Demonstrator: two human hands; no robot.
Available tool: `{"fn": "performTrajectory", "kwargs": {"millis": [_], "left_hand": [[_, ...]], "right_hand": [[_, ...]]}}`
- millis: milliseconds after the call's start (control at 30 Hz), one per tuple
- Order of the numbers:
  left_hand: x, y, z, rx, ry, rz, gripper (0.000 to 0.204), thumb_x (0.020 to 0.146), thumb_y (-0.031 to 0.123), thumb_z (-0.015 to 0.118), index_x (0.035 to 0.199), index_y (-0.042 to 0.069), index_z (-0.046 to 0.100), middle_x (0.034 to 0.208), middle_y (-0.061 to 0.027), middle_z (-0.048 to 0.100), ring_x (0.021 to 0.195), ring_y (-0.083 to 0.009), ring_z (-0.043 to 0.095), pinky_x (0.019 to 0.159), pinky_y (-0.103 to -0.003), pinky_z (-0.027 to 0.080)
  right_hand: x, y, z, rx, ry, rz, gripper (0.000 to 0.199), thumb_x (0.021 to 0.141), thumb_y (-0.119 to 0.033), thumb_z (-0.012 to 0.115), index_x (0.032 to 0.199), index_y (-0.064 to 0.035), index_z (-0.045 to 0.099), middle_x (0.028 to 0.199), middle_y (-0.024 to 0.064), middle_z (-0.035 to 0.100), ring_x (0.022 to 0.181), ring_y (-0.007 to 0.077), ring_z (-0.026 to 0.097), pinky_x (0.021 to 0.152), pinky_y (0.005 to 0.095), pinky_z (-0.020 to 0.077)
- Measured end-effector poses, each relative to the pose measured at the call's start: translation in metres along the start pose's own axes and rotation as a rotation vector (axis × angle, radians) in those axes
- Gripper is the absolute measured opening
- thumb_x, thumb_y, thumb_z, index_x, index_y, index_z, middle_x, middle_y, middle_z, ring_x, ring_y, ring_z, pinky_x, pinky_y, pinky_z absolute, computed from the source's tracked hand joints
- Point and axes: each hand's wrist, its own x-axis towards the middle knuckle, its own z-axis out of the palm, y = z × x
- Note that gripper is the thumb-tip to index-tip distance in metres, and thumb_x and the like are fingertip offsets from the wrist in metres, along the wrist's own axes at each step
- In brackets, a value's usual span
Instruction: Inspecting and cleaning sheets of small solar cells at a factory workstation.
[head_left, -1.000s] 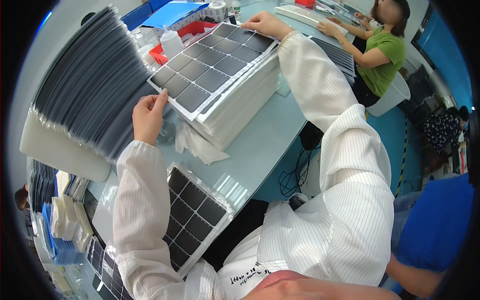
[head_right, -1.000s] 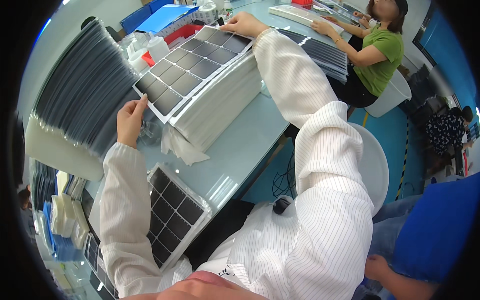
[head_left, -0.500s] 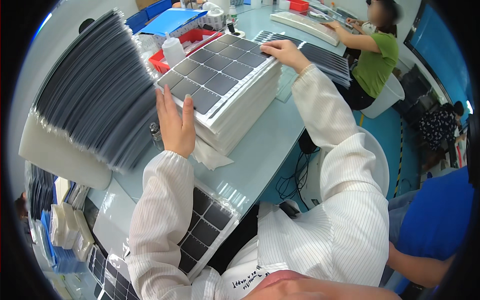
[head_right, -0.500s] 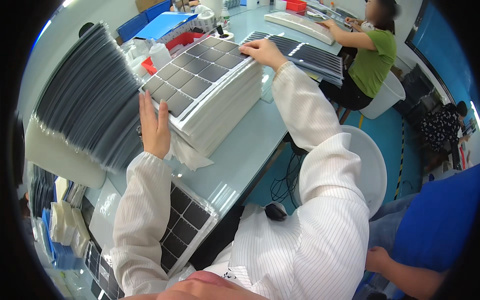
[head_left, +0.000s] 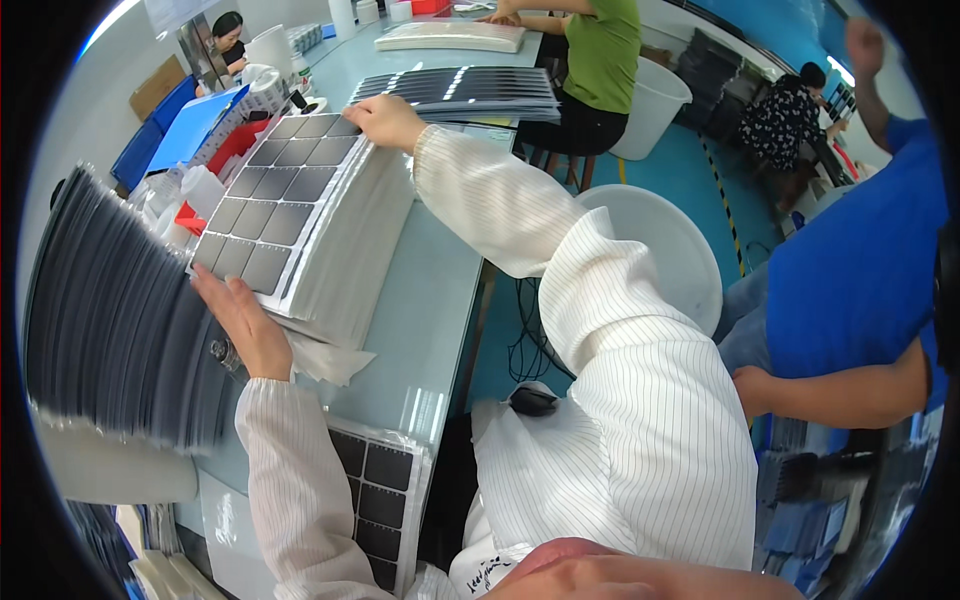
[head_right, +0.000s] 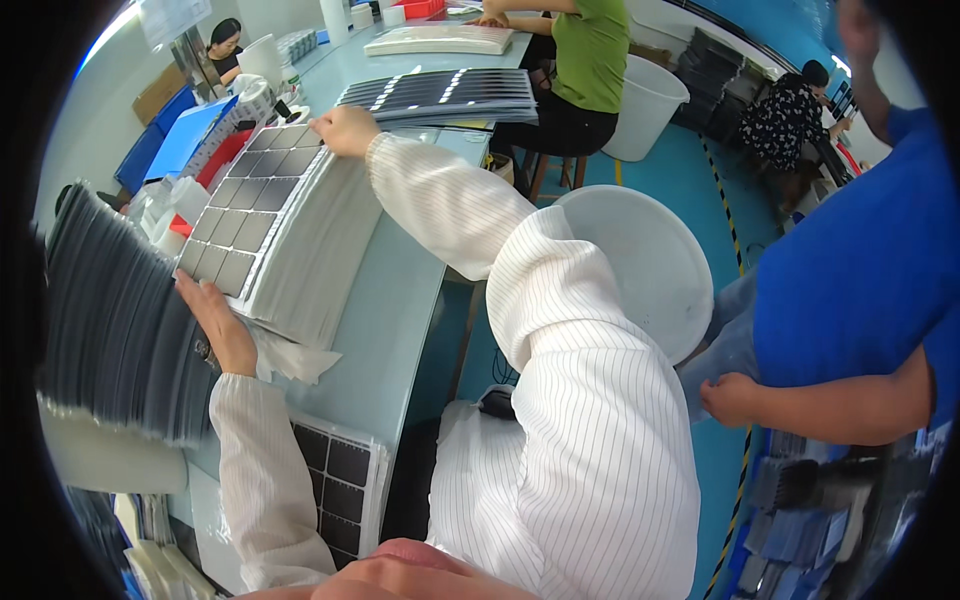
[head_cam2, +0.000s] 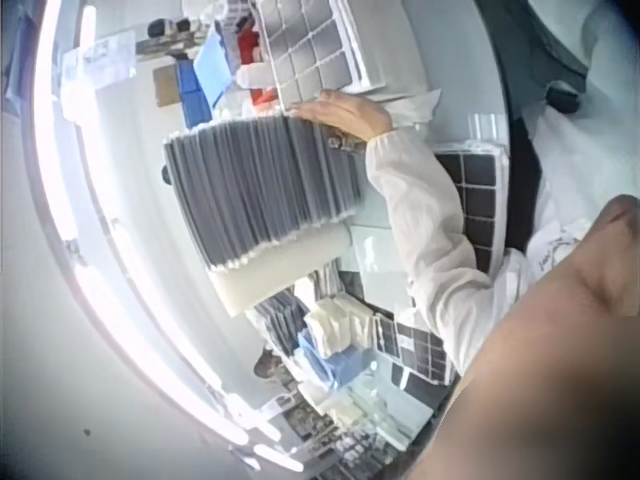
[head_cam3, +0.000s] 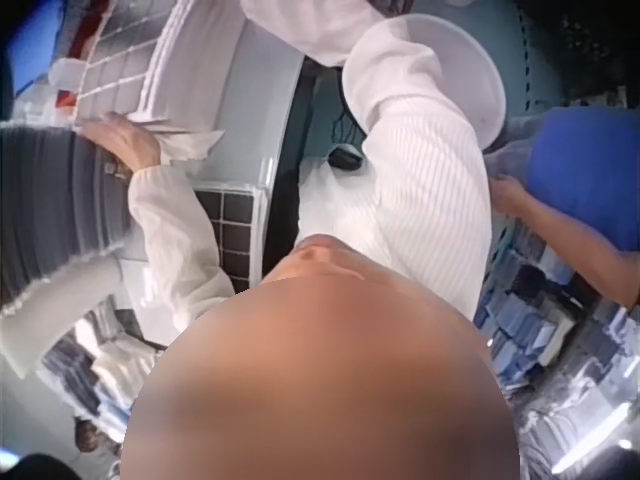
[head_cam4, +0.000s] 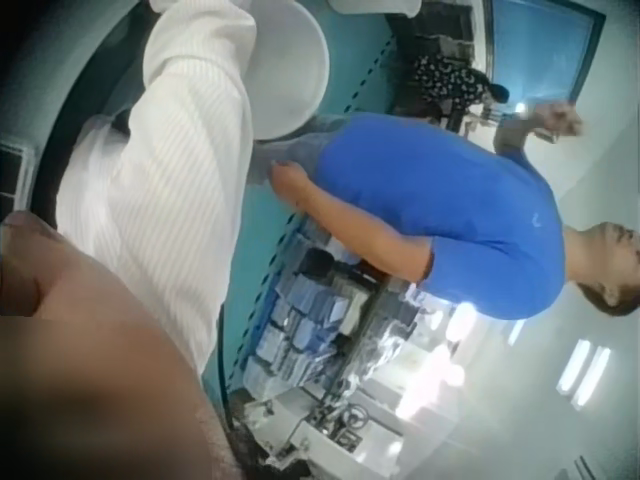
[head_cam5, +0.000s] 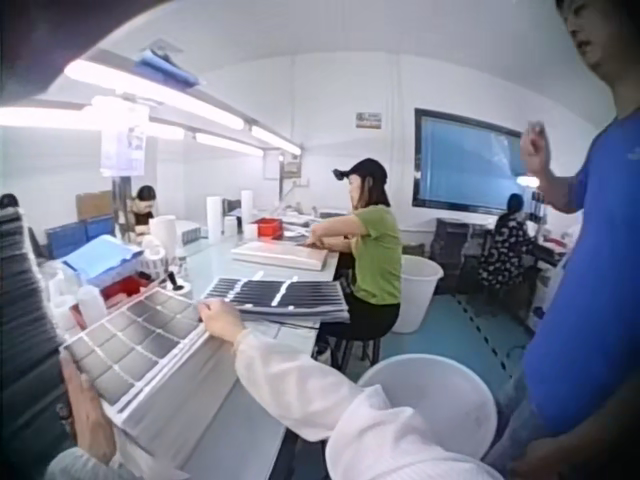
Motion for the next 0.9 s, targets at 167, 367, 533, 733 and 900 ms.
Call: {"fn": "performTrajectory", "kwargs": {"millis": [167, 367, 533, 733, 900], "left_hand": [[-0.005, 0.002, -0.021, -0.131, -0.036, -0.086, 0.064, 0.094, 0.042, 0.028, 0.139, -0.001, 0.011, 0.145, -0.0192, 0.009, 0.136, -0.029, 0.005, 0.108, -0.037, 0.006], [-0.046, 0.003, -0.113, 0.06, -0.147, -0.135, 0.056, 0.088, 0.021, 0.051, 0.134, 0.0, 0.027, 0.14, -0.0181, 0.024, 0.131, -0.0303, 0.022, 0.106, -0.037, 0.016], [-0.113, 0.002, -0.184, 0.528, -0.549, -0.046, 0.049, 0.078, 0.018, 0.061, 0.12, -0.002, 0.045, 0.129, -0.024, 0.037, 0.123, -0.0385, 0.033, 0.101, -0.041, 0.028], [-0.154, -0.029, -0.183, 0.456, -0.441, -0.221, 0.049, 0.073, 0.013, 0.066, 0.117, -0.001, 0.048, 0.118, -0.0202, 0.047, 0.111, -0.0357, 0.044, 0.094, -0.038, 0.036], [-0.171, -0.033, -0.179, 0.381, -0.328, -0.304, 0.042, 0.073, 0.015, 0.067, 0.11, -0.001, 0.054, 0.107, -0.0184, 0.053, 0.1, -0.0334, 0.05, 0.087, -0.037, 0.041]], "right_hand": [[0.001, -0.002, -0.004, -0.046, -0.038, -0.028, 0.042, 0.084, -0.045, 0.051, 0.097, -0.0073, 0.065, 0.085, 0.0145, 0.065, 0.083, 0.0293, 0.061, 0.074, 0.032, 0.0456], [-0.005, -0.017, -0.018, -0.202, 0.0, -0.009, 0.051, 0.085, -0.051, 0.048, 0.104, -0.0049, 0.062, 0.094, 0.0174, 0.064, 0.09, 0.0313, 0.061, 0.077, 0.0337, 0.0453], [-0.065, -0.085, -0.022, 0.082, 0.297, -0.565, 0.021, 0.081, -0.018, 0.061, 0.096, -0.0035, 0.063, 0.086, 0.0093, 0.064, 0.071, 0.0166, 0.059, 0.063, 0.0257, 0.0461], [-0.185, -0.156, 0.052, 0.248, -0.445, -1.066, 0.021, 0.073, -0.007, 0.062, 0.094, -0.0039, 0.06, 0.098, 0.0085, 0.061, 0.077, 0.0222, 0.06, 0.067, 0.0309, 0.049], [-0.224, -0.158, 0.145, 0.3, -0.62, -1.018, 0.024, 0.074, -0.009, 0.061, 0.097, -0.0017, 0.057, 0.104, 0.0125, 0.058, 0.093, 0.0275, 0.056, 0.079, 0.035, 0.0461]]}}
